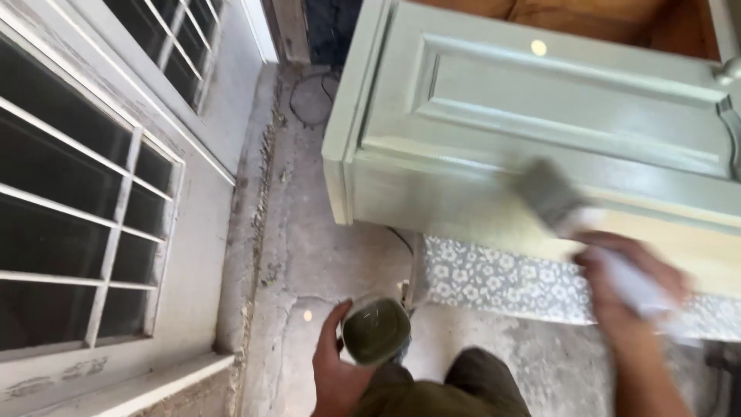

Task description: The person paints the lower section of a light green cabinet using a paintbrush and a paint can. They apply paint to the bottom edge and side panels, dipping the brush into the can periodically to reload paint.

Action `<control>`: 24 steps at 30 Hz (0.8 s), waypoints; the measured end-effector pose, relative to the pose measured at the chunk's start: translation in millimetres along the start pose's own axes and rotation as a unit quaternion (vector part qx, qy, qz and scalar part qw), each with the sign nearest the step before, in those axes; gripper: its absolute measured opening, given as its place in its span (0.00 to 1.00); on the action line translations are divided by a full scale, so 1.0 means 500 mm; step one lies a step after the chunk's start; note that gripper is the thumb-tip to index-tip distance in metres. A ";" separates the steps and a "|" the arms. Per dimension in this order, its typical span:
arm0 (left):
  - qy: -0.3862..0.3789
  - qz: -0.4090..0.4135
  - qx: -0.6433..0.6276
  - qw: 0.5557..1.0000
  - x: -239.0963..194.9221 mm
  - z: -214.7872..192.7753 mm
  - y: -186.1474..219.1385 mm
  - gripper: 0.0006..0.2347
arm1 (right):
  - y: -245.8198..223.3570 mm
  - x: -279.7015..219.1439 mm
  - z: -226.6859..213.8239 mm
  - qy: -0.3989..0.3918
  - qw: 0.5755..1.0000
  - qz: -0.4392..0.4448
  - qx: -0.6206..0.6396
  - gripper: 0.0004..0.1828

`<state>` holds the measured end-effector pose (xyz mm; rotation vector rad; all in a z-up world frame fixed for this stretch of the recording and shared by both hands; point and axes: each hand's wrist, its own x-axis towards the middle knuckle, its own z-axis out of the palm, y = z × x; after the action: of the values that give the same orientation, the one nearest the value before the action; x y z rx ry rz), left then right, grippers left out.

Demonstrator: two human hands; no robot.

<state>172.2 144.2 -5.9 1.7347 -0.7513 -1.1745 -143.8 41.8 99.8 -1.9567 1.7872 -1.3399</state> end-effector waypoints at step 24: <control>0.131 0.050 0.007 0.990 -0.019 -0.043 -0.069 0.40 | -0.135 0.080 0.305 -0.112 0.949 -0.277 0.104 0.07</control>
<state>188.8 173.8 -29.8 1.7979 -0.6778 -0.8541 4.8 -40.0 74.6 -2.4646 0.9827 -1.3033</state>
